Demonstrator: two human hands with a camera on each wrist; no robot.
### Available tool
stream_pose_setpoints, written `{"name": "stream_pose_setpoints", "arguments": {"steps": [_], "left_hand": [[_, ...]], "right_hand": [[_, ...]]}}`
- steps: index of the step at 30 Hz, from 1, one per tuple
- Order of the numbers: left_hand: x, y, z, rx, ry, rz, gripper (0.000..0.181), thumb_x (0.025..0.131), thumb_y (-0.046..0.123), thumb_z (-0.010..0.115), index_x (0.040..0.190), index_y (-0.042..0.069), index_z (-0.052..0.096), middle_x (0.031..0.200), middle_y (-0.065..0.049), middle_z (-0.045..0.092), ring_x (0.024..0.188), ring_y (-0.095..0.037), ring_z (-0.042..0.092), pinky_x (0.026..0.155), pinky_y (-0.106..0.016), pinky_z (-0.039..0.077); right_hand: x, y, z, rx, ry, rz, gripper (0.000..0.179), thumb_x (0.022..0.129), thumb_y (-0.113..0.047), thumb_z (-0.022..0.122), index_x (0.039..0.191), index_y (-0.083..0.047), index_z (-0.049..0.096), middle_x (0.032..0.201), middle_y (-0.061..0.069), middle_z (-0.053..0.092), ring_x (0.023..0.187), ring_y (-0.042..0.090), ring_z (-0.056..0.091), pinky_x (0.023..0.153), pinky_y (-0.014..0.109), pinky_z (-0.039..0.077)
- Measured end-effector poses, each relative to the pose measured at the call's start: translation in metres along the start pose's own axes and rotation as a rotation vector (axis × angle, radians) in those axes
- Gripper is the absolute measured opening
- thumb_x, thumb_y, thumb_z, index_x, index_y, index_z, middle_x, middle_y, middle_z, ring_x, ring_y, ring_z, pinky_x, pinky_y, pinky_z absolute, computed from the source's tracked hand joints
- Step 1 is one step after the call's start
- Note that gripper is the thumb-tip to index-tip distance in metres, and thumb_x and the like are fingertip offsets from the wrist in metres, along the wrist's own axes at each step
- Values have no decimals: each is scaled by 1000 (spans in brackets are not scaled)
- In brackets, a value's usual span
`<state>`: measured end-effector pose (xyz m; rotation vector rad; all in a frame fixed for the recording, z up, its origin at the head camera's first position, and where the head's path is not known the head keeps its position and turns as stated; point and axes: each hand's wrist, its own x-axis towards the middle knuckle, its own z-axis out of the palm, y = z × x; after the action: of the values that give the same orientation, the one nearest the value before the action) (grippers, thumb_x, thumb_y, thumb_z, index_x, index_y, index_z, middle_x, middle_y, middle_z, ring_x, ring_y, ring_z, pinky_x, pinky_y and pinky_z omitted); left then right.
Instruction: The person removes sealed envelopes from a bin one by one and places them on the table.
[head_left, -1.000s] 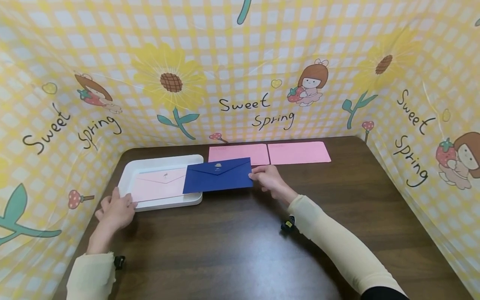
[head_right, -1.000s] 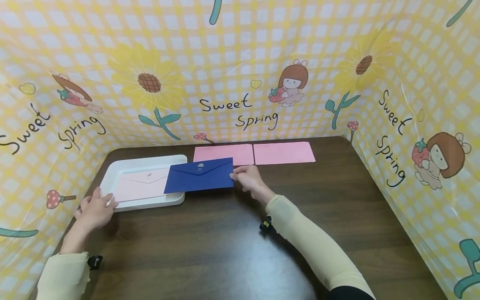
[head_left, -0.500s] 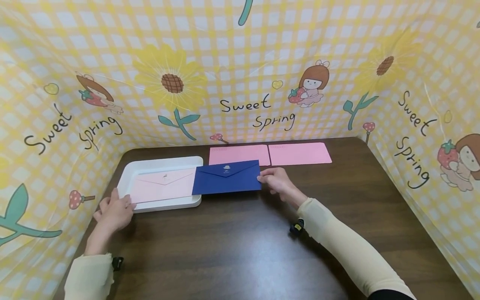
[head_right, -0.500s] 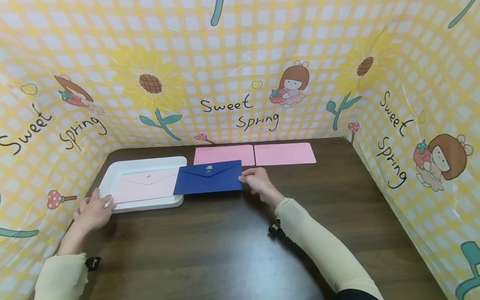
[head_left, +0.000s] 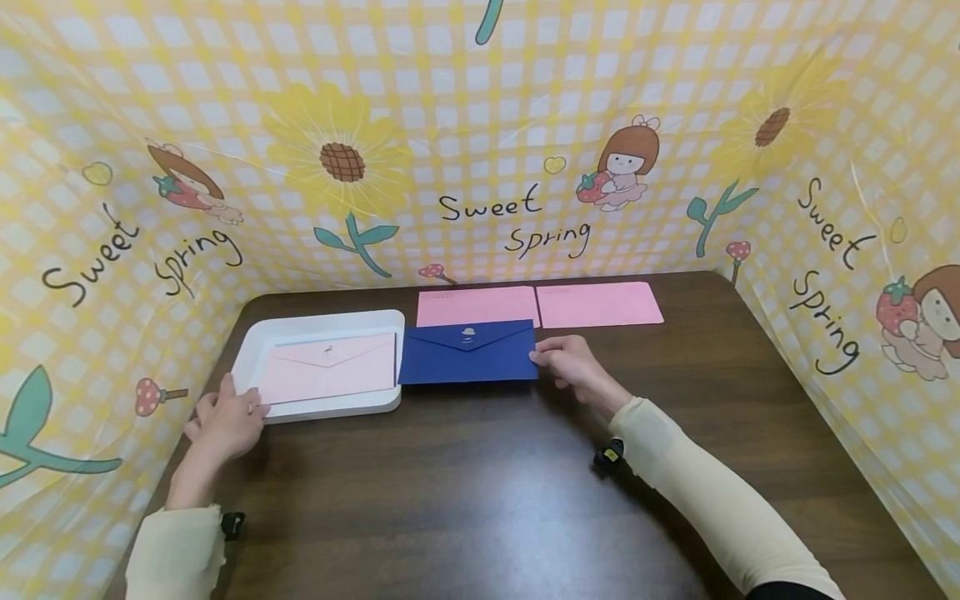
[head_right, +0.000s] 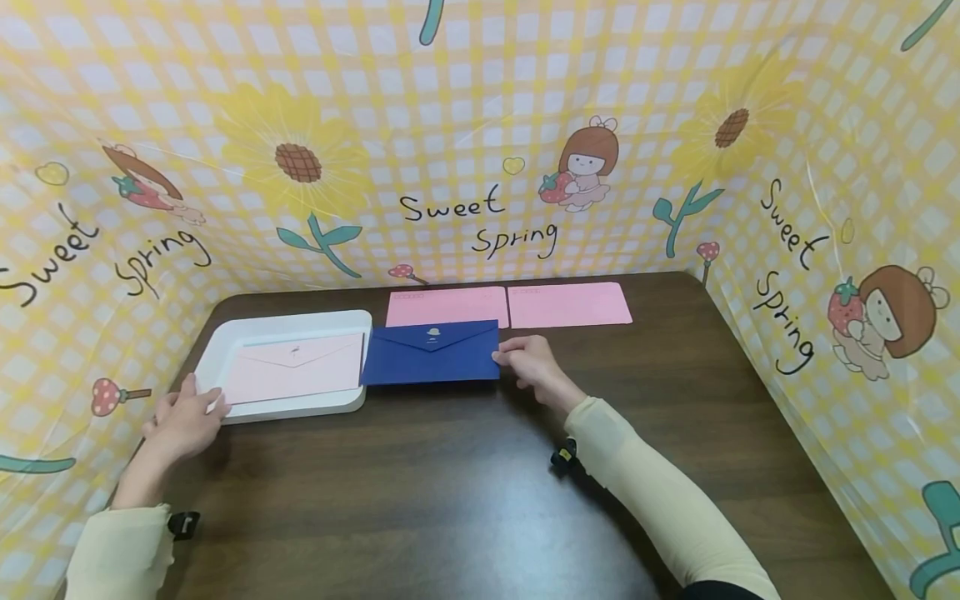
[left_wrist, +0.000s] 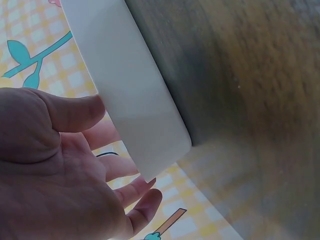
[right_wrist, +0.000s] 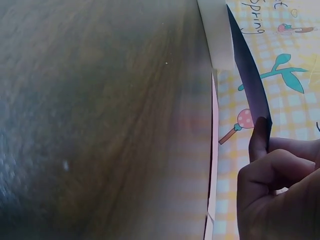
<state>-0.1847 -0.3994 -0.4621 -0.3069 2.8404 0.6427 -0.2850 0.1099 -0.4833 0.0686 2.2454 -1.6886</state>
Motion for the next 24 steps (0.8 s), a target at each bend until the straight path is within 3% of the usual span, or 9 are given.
{"name": "stream_pose_setpoints", "arguments": {"steps": [4, 10, 15, 18, 21, 24], "left_hand": [[-1, 0, -2, -9, -5, 6, 50, 110, 17, 44, 146, -17, 38, 161, -44, -10, 138, -70, -1, 102, -83, 3], [-1, -1, -2, -14, -11, 8, 51, 110, 18, 45, 147, -17, 38, 161, -43, -11, 138, -70, -2, 102, -84, 2], [-1, -4, 2, -31, -12, 9, 50, 110, 16, 44, 146, -17, 39, 161, -44, -13, 138, -70, -3, 101, -84, 0], [-1, -5, 3, -33, -8, 15, 49, 110, 16, 44, 146, -16, 39, 161, -44, -13, 138, -71, -4, 100, -84, 0], [-1, -5, 2, -32, 1, 25, 49, 109, 16, 43, 145, -16, 39, 161, -44, -13, 137, -71, -4, 100, -85, -1], [0, -4, 2, -32, 5, 31, 48, 109, 15, 43, 145, -17, 40, 160, -44, -13, 137, -72, -3, 99, -85, -1]], "right_hand": [[-1, -3, -3, 9, -10, 8, 26, 100, -16, 71, 119, 2, 74, 67, 2, 52, 59, 16, 45, 59, 32, 44], [-1, -2, -8, -29, -5, 14, 29, 100, -18, 71, 122, 2, 73, 86, 2, 67, 79, 20, 55, 74, 42, 54], [-1, 3, -13, -41, -2, 14, 29, 100, -17, 70, 122, 2, 73, 69, 3, 56, 68, 19, 51, 71, 40, 52], [0, 4, -14, -46, -3, 7, 29, 100, -17, 70, 121, 2, 73, 68, 2, 57, 67, 18, 51, 70, 40, 51], [1, 5, -13, -47, -5, 6, 29, 100, -18, 70, 121, 2, 73, 73, 4, 62, 70, 20, 53, 71, 41, 52], [2, 7, -12, -49, -1, 10, 30, 99, -18, 71, 121, 2, 73, 88, 6, 70, 78, 23, 56, 73, 43, 54]]}}
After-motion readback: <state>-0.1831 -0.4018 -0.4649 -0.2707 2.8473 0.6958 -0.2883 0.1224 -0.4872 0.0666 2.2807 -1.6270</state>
